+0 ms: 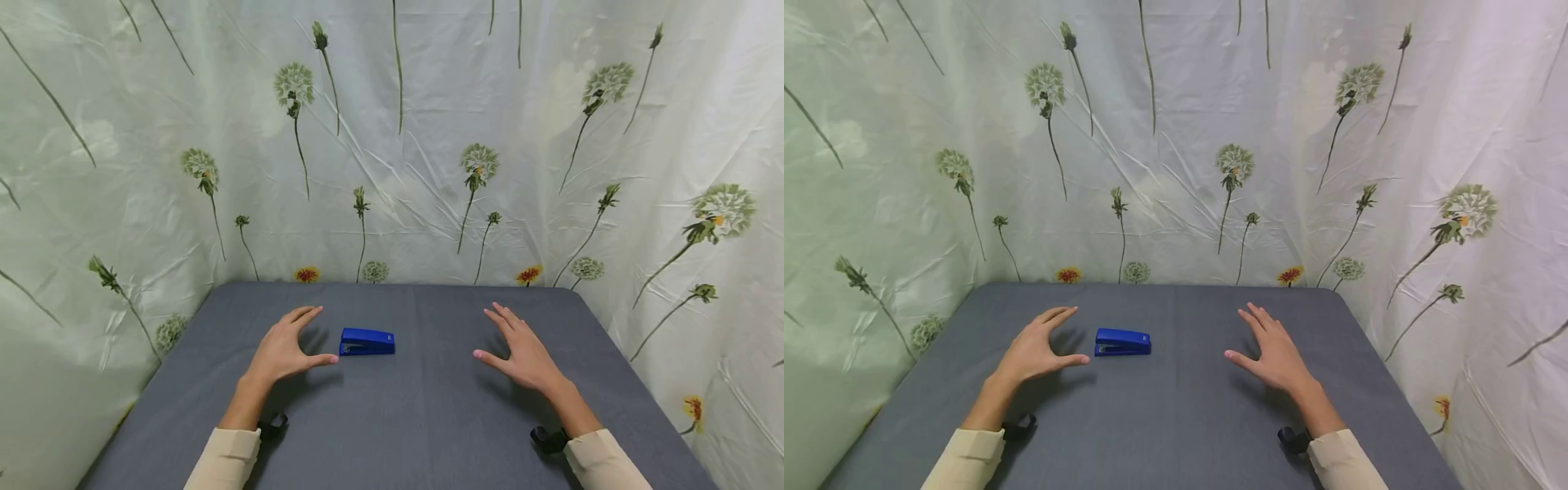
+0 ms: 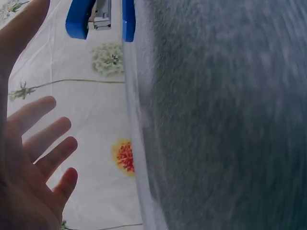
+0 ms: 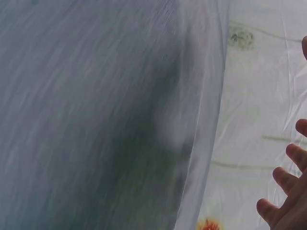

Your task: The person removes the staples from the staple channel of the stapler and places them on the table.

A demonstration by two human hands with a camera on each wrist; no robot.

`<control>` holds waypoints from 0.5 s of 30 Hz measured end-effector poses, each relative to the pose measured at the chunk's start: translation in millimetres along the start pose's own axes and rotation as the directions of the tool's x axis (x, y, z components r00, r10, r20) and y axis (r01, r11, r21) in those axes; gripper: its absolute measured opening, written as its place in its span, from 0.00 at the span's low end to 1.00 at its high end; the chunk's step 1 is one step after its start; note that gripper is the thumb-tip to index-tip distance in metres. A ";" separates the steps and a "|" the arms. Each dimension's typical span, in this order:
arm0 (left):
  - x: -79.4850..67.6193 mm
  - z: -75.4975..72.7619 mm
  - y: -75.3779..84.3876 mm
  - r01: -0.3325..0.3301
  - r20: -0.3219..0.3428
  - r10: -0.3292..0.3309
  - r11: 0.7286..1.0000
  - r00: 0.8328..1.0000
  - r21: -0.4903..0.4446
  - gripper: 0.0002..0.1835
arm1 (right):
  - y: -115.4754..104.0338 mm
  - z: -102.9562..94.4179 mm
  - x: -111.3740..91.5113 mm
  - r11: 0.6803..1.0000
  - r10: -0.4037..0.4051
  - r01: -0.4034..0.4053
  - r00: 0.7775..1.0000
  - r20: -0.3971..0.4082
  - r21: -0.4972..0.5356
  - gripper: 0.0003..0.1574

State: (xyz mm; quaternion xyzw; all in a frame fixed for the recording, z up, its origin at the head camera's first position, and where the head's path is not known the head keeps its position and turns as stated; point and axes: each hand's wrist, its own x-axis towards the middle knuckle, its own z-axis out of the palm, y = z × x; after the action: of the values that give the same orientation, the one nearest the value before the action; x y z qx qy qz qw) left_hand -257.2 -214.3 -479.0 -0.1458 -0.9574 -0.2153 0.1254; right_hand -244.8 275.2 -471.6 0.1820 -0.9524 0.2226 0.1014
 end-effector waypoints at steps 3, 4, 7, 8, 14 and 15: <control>1.2 6.2 1.4 0.010 -0.001 -0.010 0.999 1.000 -0.052 0.61 | -11.9 6.8 8.4 1.000 -0.012 0.012 1.000 -0.002 0.025 0.57; 1.6 8.7 2.2 0.015 0.001 -0.015 0.998 1.000 -0.066 0.61 | -16.5 9.4 11.5 0.999 -0.020 0.021 1.000 -0.002 0.030 0.57; 3.7 15.1 5.9 0.027 0.016 -0.026 0.995 1.000 -0.100 0.62 | -30.0 17.8 21.4 0.998 -0.042 0.042 0.999 -0.005 0.046 0.56; 4.8 17.0 7.2 0.028 0.019 -0.026 0.994 0.999 -0.106 0.62 | -34.6 20.7 24.7 0.997 -0.052 0.052 0.999 -0.008 0.050 0.56; 13.3 24.5 13.4 0.008 0.030 -0.003 0.988 1.000 -0.156 0.55 | -61.3 38.4 45.4 0.992 -0.099 0.099 0.995 -0.003 0.074 0.52; 14.3 25.8 13.6 0.004 0.031 0.002 0.986 1.000 -0.165 0.54 | -65.7 41.4 48.7 0.992 -0.104 0.104 0.995 0.004 0.078 0.51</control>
State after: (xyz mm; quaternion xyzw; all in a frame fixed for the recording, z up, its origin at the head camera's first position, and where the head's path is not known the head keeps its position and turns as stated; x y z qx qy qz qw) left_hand -270.5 -187.7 -492.2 -0.1586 -0.9382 -0.2916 0.0978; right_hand -268.2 186.7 -469.3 0.2361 -0.9326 0.2532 0.1017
